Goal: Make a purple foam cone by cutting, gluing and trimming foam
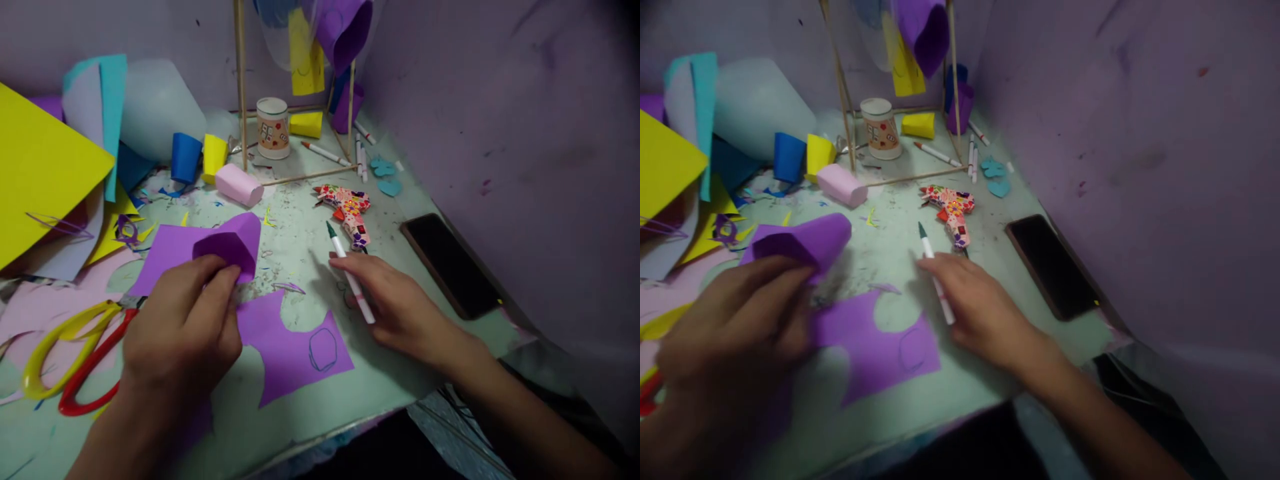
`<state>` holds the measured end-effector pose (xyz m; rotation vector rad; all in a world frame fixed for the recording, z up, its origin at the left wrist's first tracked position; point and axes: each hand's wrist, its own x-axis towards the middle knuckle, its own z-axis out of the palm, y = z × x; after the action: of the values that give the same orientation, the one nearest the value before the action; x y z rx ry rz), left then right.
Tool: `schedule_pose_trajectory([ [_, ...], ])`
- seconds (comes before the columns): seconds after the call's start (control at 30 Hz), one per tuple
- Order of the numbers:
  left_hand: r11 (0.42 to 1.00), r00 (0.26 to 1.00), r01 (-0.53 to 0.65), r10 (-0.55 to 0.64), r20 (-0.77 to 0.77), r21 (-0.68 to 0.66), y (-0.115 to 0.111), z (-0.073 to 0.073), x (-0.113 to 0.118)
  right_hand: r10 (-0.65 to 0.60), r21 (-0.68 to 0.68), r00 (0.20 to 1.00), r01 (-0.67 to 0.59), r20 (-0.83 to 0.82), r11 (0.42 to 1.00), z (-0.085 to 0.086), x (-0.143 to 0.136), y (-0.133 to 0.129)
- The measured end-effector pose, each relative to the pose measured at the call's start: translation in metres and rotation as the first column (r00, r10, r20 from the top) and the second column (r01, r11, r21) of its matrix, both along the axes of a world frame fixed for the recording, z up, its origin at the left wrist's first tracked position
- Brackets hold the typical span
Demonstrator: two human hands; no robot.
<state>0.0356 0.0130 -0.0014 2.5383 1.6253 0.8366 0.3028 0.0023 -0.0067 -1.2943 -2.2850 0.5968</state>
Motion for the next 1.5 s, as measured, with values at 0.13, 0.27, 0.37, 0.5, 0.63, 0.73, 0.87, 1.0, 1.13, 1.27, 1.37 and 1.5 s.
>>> schedule_pose_trajectory([
  [0.13,0.963,0.987,0.098,-0.062,-0.146,0.252,0.005,-0.006,0.011,0.098,0.063,0.981,-0.110,0.170,0.992,-0.005,-0.004,0.013],
  [0.27,0.966,0.997,0.033,-0.012,-0.081,0.256,0.002,-0.011,0.009,0.126,0.055,0.966,-0.141,0.224,0.988,-0.011,-0.010,0.015],
  [0.37,0.978,0.995,-0.024,0.042,-0.086,0.206,0.003,-0.014,0.009,0.131,0.043,0.954,-0.148,0.268,0.988,-0.015,-0.012,0.017],
  [0.5,0.988,0.993,-0.021,0.038,-0.109,0.150,0.005,-0.015,0.011,0.127,0.048,0.955,-0.144,0.267,0.988,-0.017,-0.014,0.022],
  [0.63,0.994,0.992,0.005,0.009,-0.129,0.107,0.005,-0.016,0.013,0.114,0.031,0.947,-0.129,0.302,0.991,-0.016,-0.017,0.026],
  [0.73,0.993,0.989,0.027,-0.010,-0.149,0.112,0.005,-0.018,0.013,0.134,0.033,0.949,-0.149,0.284,0.988,-0.012,-0.017,0.025],
  [0.87,0.998,0.987,-0.038,0.046,-0.152,0.056,0.007,-0.020,0.013,0.007,0.108,0.980,-0.029,0.199,0.994,-0.003,-0.005,0.022],
  [1.0,0.967,0.967,-0.228,0.213,-0.139,-0.111,0.009,-0.014,0.013,-0.447,0.122,0.892,0.438,0.066,0.891,0.012,0.011,0.038],
  [1.13,0.907,0.925,-0.379,0.368,-0.093,-0.185,0.006,-0.005,0.010,-0.580,-0.082,0.792,0.602,0.191,0.795,0.017,0.014,0.071],
  [1.27,0.873,0.894,-0.447,0.444,-0.059,-0.194,0.003,-0.003,0.004,-0.628,-0.164,0.755,0.655,0.188,0.738,0.009,0.010,0.094],
  [1.37,0.901,0.902,-0.431,0.429,0.048,0.042,-0.003,-0.003,-0.001,-0.683,-0.299,0.721,0.682,0.118,0.668,0.004,0.009,0.102],
  [1.5,0.947,0.966,-0.254,0.256,0.016,0.198,-0.019,0.003,0.000,-0.740,-0.576,0.669,0.578,-0.071,0.578,0.005,0.011,0.104],
])
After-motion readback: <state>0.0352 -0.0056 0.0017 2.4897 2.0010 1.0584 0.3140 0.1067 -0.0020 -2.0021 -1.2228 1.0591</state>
